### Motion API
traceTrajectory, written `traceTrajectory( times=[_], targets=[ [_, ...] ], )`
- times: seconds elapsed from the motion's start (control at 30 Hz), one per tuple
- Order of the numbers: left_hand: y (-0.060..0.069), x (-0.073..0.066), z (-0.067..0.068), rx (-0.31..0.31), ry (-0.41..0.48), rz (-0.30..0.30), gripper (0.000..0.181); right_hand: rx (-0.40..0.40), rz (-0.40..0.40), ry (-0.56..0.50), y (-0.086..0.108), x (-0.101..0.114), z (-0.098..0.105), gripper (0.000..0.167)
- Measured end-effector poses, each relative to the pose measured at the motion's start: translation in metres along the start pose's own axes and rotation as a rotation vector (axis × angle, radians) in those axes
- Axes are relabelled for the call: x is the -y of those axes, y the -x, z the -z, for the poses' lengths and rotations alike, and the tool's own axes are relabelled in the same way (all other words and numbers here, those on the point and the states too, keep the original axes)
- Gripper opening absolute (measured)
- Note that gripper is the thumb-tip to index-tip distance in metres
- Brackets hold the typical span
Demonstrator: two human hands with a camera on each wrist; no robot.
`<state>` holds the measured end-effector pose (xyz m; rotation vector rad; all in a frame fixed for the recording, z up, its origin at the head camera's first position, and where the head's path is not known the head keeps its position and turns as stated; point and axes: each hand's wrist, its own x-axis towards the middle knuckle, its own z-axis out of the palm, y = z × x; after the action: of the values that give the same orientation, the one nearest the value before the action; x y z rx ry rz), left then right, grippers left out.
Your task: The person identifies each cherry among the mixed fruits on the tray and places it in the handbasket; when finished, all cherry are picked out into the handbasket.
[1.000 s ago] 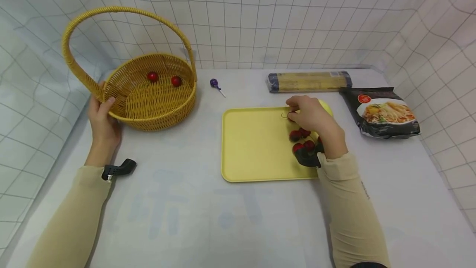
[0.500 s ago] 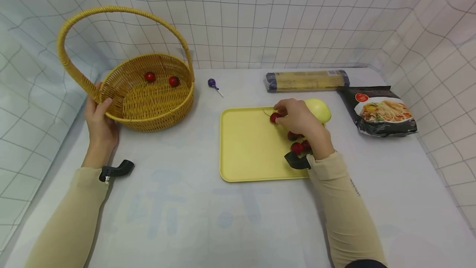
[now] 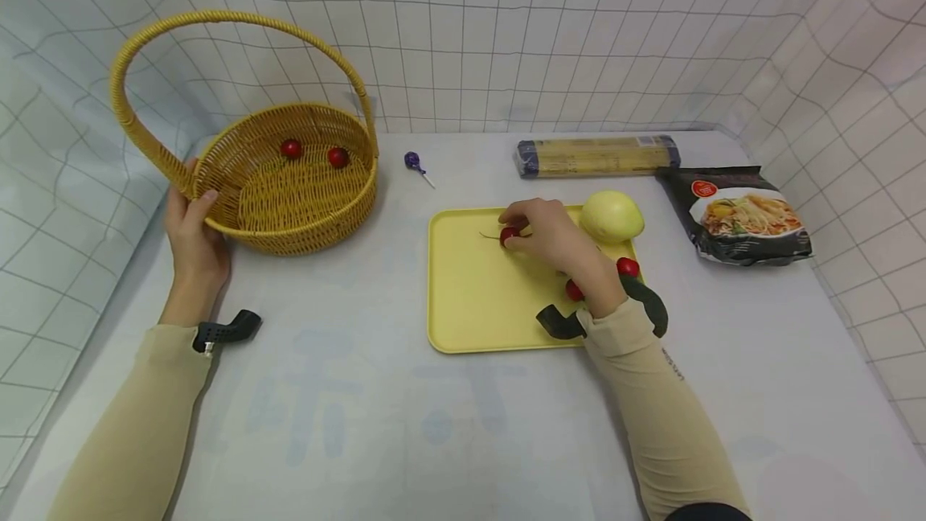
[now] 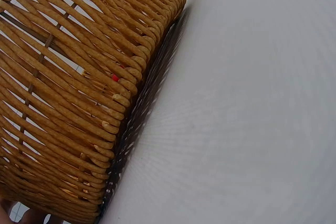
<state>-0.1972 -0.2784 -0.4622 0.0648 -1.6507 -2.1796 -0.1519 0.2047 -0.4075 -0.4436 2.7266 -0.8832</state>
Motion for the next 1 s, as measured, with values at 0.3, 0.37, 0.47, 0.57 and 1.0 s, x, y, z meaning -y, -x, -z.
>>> traceTrajectory(
  times=[0.3,0.37,0.47,0.57,1.0],
  targets=[
    [0.000,0.000,0.000,-0.002,0.000,-0.002,0.060,-0.027,0.060,-0.036,-0.005,0.004,-0.016,0.030],
    [0.000,0.000,0.000,-0.001,-0.002,-0.003,0.060,-0.032,0.062,-0.034,-0.005,0.005,-0.017,0.029],
    [0.000,0.000,0.000,0.000,0.001,-0.002,0.060,-0.036,0.061,-0.038,-0.006,0.007,-0.018,0.028],
    [0.000,-0.001,0.001,0.003,0.002,0.000,0.061,-0.037,0.059,-0.043,-0.006,0.009,-0.019,0.028],
    [-0.001,0.005,-0.001,0.047,0.011,-0.063,0.048,-0.081,0.091,-0.030,-0.006,0.010,-0.021,0.023]
  ],
)
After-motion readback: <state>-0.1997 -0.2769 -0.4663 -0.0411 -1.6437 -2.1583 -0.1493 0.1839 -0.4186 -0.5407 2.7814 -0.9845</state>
